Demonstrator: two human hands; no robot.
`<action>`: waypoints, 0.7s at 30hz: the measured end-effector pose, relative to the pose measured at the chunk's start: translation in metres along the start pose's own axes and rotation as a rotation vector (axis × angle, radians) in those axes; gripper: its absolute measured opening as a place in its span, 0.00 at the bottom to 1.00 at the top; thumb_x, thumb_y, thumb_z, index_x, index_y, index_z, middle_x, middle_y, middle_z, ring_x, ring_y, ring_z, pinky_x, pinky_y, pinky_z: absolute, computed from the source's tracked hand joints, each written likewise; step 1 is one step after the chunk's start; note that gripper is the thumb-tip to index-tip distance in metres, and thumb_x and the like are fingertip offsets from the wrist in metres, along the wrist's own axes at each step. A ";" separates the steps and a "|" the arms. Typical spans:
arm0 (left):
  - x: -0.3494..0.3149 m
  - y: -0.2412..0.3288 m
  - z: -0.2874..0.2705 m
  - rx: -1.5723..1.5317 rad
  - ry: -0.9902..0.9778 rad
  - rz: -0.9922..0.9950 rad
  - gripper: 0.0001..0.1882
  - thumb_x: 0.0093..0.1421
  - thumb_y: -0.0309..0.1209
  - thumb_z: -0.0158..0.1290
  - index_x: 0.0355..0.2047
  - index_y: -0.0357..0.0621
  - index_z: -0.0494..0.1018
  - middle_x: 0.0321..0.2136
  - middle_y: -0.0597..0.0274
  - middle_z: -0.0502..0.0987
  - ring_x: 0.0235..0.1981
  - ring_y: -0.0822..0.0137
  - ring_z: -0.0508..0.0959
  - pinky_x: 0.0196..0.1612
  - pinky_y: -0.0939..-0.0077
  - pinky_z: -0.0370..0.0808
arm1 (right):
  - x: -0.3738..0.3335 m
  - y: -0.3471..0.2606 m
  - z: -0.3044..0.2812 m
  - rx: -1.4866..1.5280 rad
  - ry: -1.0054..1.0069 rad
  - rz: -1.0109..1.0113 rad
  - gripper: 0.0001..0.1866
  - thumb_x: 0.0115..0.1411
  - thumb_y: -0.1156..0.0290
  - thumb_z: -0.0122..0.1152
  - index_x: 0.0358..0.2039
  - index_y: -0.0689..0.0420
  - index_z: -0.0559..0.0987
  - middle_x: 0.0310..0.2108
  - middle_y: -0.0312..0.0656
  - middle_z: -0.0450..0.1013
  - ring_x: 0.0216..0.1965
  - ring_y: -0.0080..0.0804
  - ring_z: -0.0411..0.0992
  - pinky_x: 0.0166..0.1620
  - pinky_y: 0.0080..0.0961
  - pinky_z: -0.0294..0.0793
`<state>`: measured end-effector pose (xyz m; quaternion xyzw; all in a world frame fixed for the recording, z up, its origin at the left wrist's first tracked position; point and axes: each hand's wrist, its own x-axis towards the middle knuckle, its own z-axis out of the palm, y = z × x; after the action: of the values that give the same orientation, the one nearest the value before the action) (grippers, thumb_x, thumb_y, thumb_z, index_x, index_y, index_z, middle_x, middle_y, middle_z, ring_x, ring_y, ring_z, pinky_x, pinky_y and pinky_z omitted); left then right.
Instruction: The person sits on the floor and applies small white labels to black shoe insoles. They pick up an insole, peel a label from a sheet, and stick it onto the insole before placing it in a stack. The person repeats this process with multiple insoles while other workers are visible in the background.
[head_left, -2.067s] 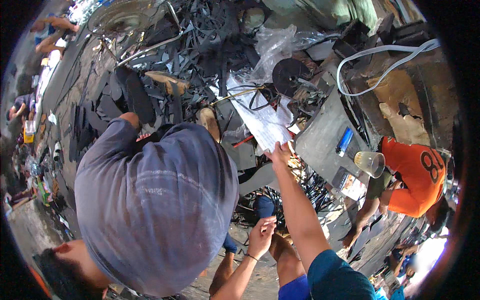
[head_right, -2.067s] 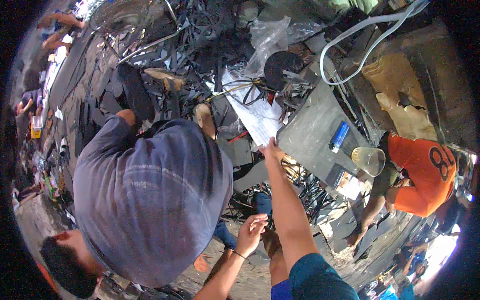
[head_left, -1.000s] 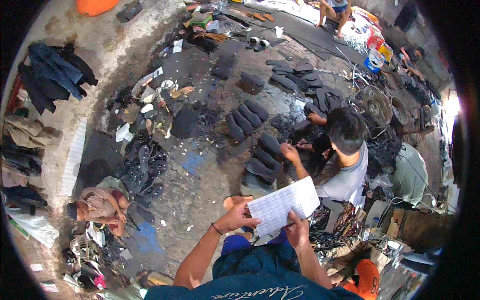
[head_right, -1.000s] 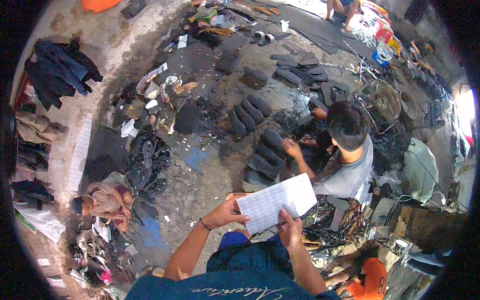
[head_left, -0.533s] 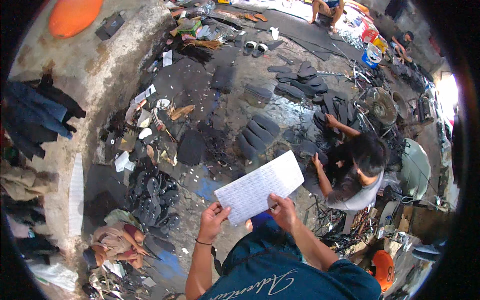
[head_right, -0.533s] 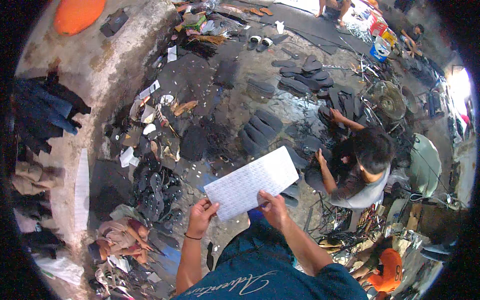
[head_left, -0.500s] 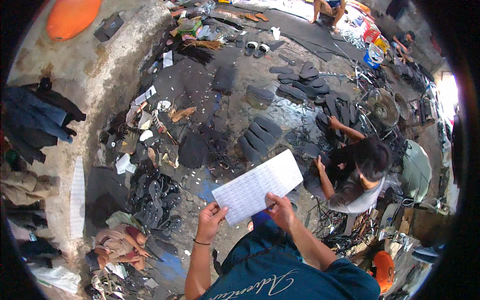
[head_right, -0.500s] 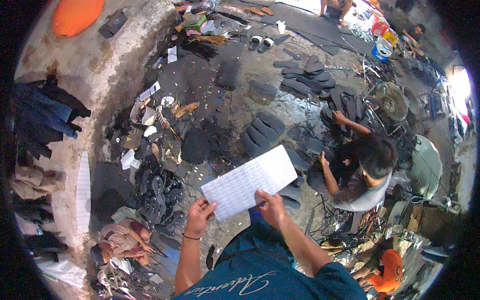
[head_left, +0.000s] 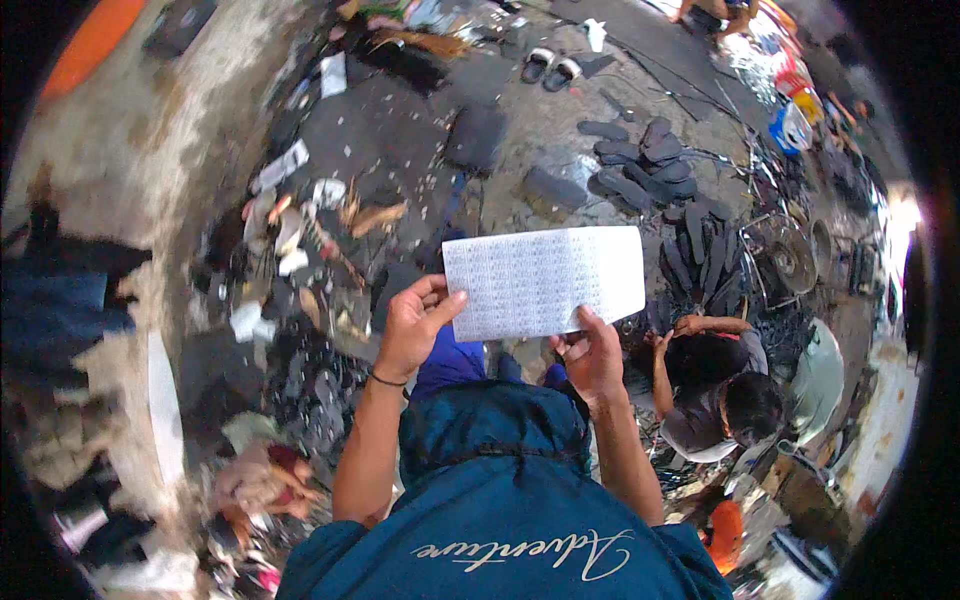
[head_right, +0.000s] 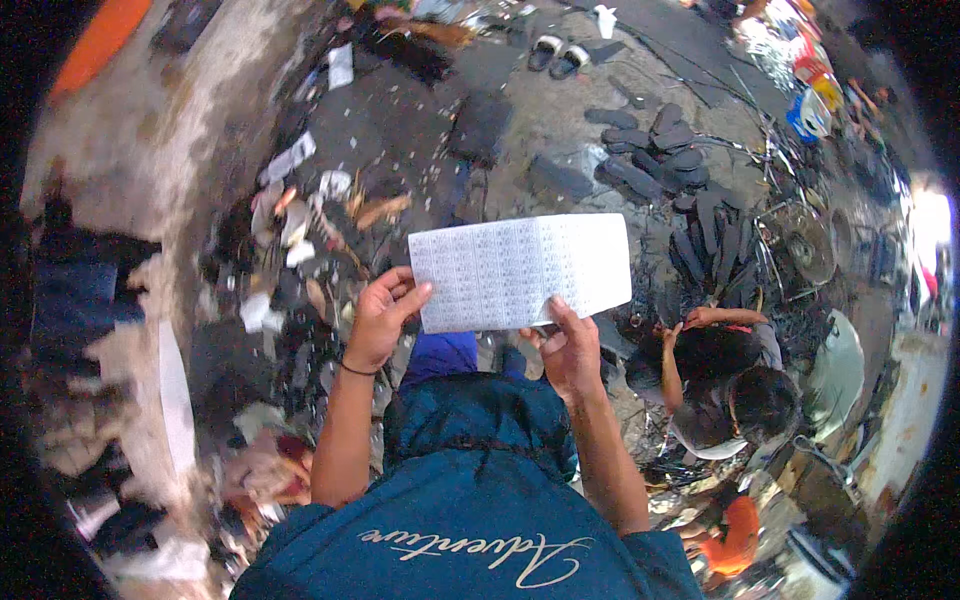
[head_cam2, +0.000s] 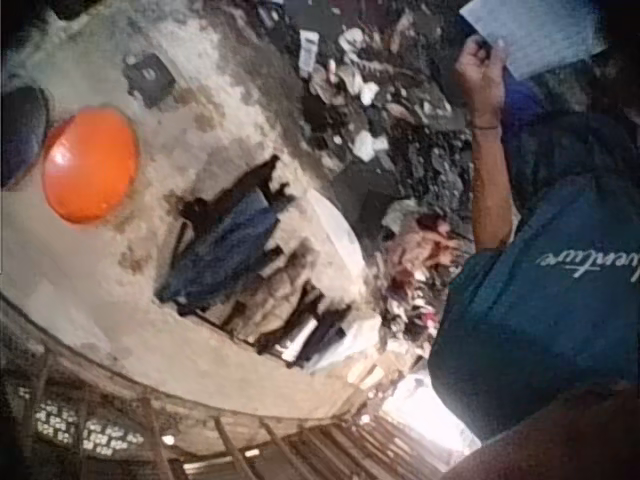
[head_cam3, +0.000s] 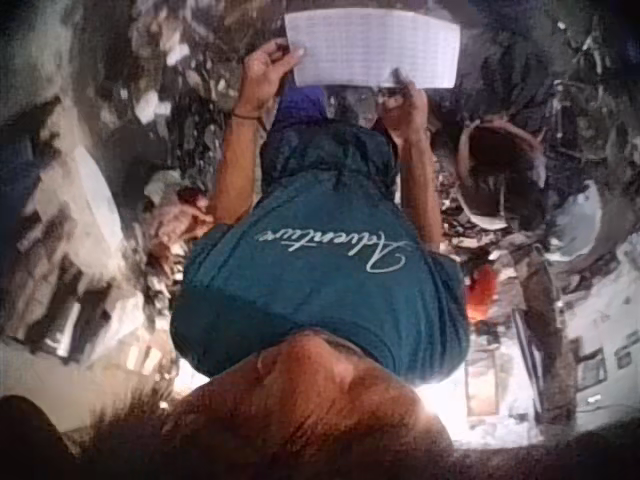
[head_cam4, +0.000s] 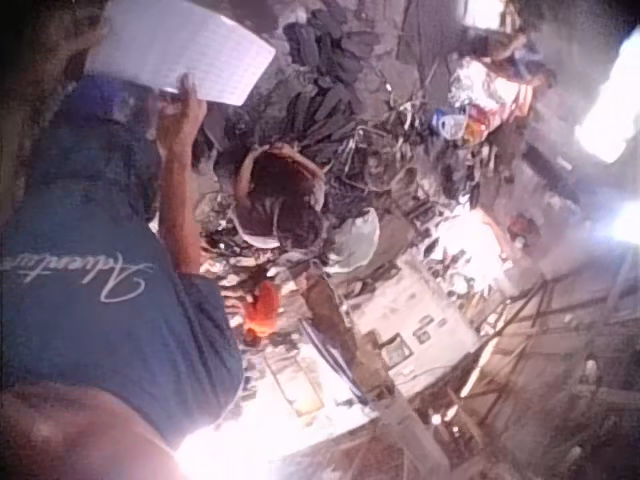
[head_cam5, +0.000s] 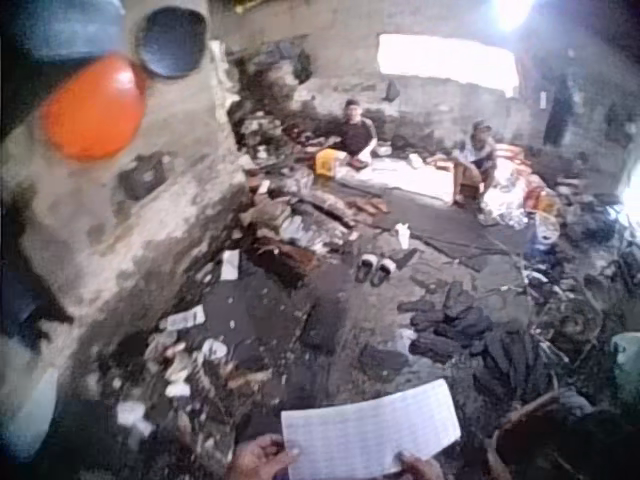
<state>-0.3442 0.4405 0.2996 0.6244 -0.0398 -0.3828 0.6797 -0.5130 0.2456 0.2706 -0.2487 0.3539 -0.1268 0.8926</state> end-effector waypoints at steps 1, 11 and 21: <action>0.028 0.008 -0.004 0.016 -0.032 -0.008 0.12 0.63 0.26 0.57 0.46 0.33 0.74 0.40 0.59 0.80 0.41 0.73 0.78 0.49 0.77 0.74 | 0.019 -0.003 0.010 0.017 0.037 -0.009 0.22 0.62 0.65 0.60 0.53 0.61 0.69 0.44 0.42 0.73 0.44 0.34 0.73 0.43 0.36 0.79; 0.311 0.053 -0.042 0.197 -0.360 -0.410 0.15 0.62 0.27 0.58 0.48 0.34 0.73 0.39 0.61 0.80 0.34 0.75 0.78 0.38 0.82 0.75 | 0.181 0.007 0.084 0.335 0.503 -0.020 0.18 0.66 0.66 0.58 0.53 0.59 0.72 0.47 0.40 0.74 0.47 0.34 0.73 0.46 0.38 0.78; 0.473 0.089 0.065 0.561 -0.810 -0.738 0.16 0.64 0.28 0.55 0.50 0.32 0.74 0.40 0.59 0.80 0.39 0.70 0.81 0.44 0.75 0.78 | 0.248 -0.005 0.115 0.824 0.840 -0.301 0.15 0.66 0.68 0.56 0.50 0.60 0.72 0.46 0.43 0.73 0.45 0.36 0.73 0.42 0.37 0.78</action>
<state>-0.0037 0.1115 0.1916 0.5570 -0.1753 -0.7745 0.2433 -0.2557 0.1824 0.2042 0.1415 0.5586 -0.4657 0.6716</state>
